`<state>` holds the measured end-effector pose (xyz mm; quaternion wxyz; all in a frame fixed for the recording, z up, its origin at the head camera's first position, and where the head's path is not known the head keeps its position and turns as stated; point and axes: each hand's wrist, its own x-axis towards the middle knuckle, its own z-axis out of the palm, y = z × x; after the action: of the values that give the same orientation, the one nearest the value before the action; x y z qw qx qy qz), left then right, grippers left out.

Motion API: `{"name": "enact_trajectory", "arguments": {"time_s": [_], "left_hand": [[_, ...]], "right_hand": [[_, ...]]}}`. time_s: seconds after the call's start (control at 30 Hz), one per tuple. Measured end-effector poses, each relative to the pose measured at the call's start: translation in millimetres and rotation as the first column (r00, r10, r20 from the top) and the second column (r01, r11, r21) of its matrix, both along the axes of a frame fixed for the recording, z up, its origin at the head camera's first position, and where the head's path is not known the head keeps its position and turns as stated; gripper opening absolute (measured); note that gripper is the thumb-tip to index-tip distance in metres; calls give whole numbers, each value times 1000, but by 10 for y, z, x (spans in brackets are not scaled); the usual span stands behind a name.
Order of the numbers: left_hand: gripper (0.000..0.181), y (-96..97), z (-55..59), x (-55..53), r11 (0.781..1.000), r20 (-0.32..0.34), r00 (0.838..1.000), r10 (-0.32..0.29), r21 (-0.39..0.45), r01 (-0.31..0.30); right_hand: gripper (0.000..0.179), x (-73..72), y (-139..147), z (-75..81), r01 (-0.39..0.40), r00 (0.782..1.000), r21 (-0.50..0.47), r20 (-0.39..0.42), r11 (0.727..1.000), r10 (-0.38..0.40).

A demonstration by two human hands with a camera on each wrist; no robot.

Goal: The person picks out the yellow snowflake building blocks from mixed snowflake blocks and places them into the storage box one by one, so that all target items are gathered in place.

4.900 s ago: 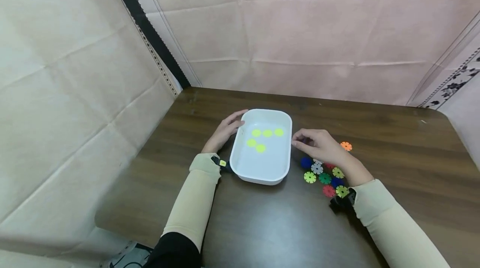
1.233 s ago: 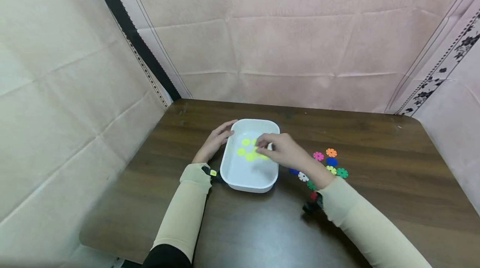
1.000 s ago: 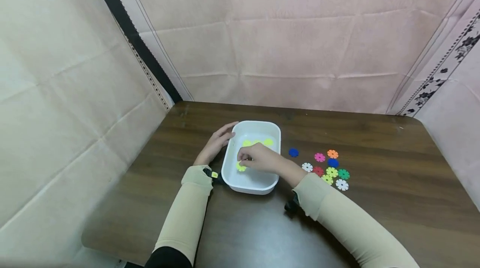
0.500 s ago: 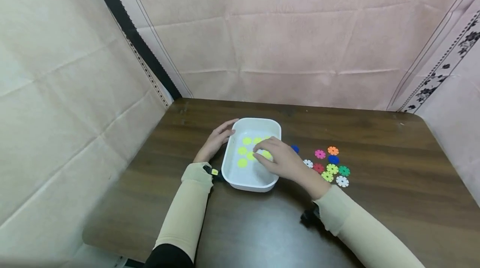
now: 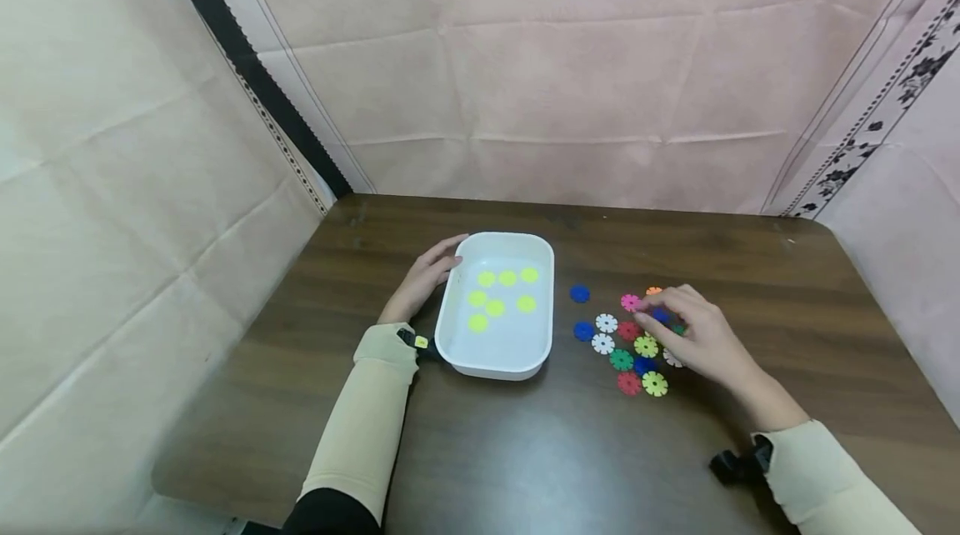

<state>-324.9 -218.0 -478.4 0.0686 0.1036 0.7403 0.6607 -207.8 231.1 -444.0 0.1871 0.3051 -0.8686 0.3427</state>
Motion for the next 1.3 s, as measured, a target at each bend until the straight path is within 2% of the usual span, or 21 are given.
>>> {"name": "enact_trajectory", "arguments": {"time_s": [0.1, 0.17, 0.27, 0.4, 0.5, 0.67, 0.9, 1.3], "left_hand": [[43, -8, 1, 5, 1000, 0, 1000, -8, -12, 8], [43, -8, 6, 11, 1000, -4, 1000, -9, -17, 9], [43, -11, 15, 21, 1000, -7, 1000, -5, -14, 5], [42, -15, 33, 20, 1000, -11, 1000, -2, -15, 2], [42, -18, 41, 20, 1000, -8, 1000, -2, -21, 2], [43, -14, 34, 32, 1000, 1, 1000, -2, -21, 2], [42, -7, 42, 31, 1000, 1, 1000, 0, -12, 0], [43, -14, 38, 21, 1000, 1, 1000, -8, -5, 8]], "right_hand": [[25, 29, 204, -80, 39, 997, 127, 60, 991, -47], [27, 25, 288, -119, 51, 996, 182, 63, 982, -63], [29, 1, 347, -158, 55, 995, 231, 67, 971, -72], [28, -18, 354, -188, 27, 991, 267, 117, 963, -61], [25, -26, 344, -201, 9, 989, 273, 140, 962, -49], [28, -16, 341, -202, -9, 991, 260, 131, 966, -26], [30, -14, 331, -206, -64, 996, 253, 71, 965, 47], [27, -2, 323, -190, -81, 996, 255, 63, 964, 67]]}}
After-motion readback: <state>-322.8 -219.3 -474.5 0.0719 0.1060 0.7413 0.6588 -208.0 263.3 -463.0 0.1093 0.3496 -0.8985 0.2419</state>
